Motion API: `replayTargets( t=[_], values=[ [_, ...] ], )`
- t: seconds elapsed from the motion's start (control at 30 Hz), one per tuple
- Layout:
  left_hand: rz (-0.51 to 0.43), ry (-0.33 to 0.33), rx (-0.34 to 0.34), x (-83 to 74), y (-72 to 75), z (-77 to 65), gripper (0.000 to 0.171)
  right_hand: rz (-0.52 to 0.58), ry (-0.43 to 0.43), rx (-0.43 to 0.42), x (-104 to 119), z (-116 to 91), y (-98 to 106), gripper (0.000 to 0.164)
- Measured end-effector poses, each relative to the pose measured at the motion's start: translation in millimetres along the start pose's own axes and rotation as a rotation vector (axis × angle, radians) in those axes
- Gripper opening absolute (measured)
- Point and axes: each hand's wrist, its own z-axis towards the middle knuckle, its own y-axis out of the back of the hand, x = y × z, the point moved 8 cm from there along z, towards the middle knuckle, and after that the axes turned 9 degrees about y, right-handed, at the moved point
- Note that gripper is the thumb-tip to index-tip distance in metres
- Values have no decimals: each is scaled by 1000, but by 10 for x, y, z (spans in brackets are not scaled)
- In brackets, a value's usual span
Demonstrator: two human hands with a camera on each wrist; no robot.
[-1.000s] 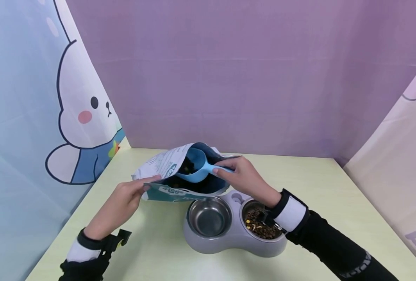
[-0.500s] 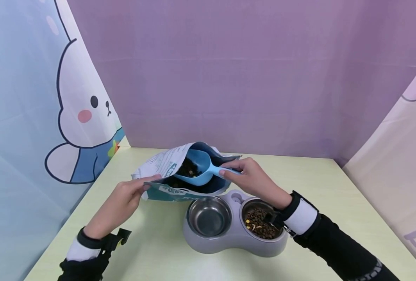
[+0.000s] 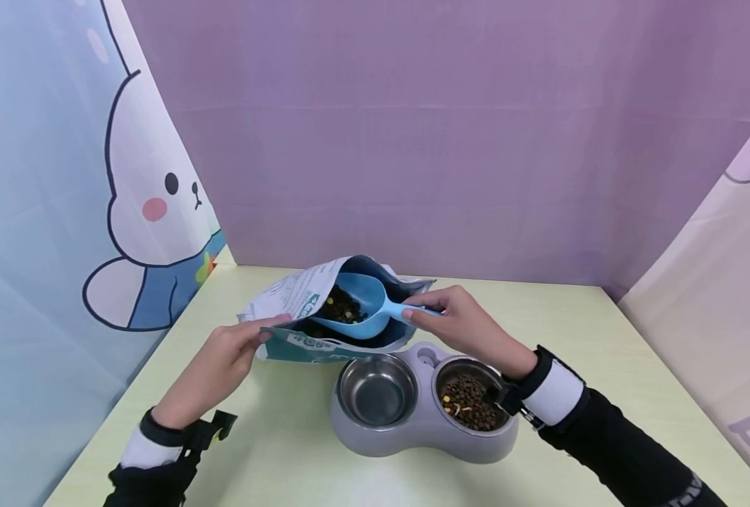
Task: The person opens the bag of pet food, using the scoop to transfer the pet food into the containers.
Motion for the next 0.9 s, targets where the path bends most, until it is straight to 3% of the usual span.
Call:
replayTargets(
  t=[0.4,0.9],
  values=[
    [15,-11,-11,0,-1,0,42,24,-59,7,-18,-88,99,21],
    [23,-14,-19,-8,5,4,41,23,-72,2,49,-193,230,20]
  ],
)
